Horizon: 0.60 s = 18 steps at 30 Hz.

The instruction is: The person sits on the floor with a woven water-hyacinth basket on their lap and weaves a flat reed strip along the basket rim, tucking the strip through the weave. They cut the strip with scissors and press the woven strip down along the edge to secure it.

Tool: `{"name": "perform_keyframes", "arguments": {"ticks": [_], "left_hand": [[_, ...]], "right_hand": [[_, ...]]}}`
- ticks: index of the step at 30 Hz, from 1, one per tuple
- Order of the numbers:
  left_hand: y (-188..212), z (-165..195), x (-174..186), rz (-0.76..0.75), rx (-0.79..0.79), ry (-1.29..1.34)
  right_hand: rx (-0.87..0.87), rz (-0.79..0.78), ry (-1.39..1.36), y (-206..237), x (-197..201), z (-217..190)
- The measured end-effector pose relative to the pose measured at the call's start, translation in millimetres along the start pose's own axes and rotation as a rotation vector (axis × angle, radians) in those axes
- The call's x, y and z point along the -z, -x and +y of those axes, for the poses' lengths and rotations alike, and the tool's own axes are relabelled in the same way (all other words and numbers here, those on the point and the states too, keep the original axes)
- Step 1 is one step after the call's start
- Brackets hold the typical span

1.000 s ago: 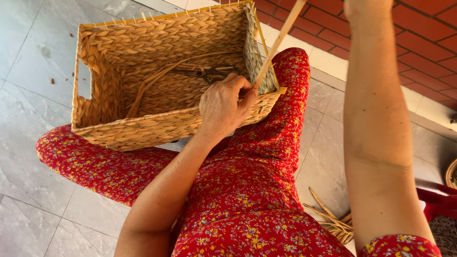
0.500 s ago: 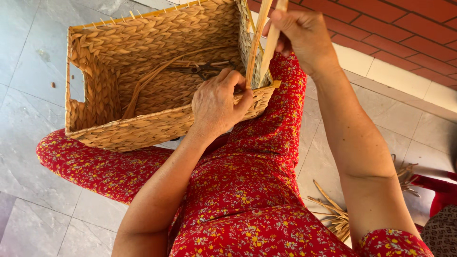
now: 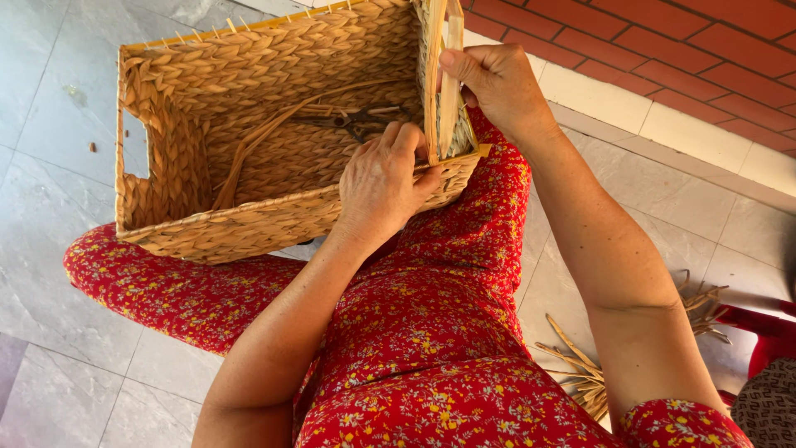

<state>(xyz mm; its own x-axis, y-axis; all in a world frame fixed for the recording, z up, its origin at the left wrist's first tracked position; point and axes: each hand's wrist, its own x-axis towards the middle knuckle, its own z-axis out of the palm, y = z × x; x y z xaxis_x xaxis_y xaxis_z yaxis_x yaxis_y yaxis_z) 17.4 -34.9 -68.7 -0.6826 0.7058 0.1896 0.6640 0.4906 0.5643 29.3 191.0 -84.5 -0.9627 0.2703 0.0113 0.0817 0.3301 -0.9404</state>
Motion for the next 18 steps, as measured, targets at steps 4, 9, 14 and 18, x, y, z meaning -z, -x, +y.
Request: {"name": "perform_keyframes", "arguments": {"ticks": [4, 9, 14, 18], "left_hand": [[-2, -2, 1, -0.047, 0.031, 0.05], [-4, -11, 8, -0.106, 0.013, 0.16], [-4, -13, 10, -0.111, 0.087, 0.236], [-7, -10, 9, -0.09, 0.097, 0.215]], "right_hand": [[-0.009, -0.025, 0.021, 2, -5, 1], [-0.13, -0.117, 0.236, 15, -6, -5], [0.181, 0.111, 0.175, 54, 10, -32], [0.449, 0.204, 0.511, 101, -4, -37]]}}
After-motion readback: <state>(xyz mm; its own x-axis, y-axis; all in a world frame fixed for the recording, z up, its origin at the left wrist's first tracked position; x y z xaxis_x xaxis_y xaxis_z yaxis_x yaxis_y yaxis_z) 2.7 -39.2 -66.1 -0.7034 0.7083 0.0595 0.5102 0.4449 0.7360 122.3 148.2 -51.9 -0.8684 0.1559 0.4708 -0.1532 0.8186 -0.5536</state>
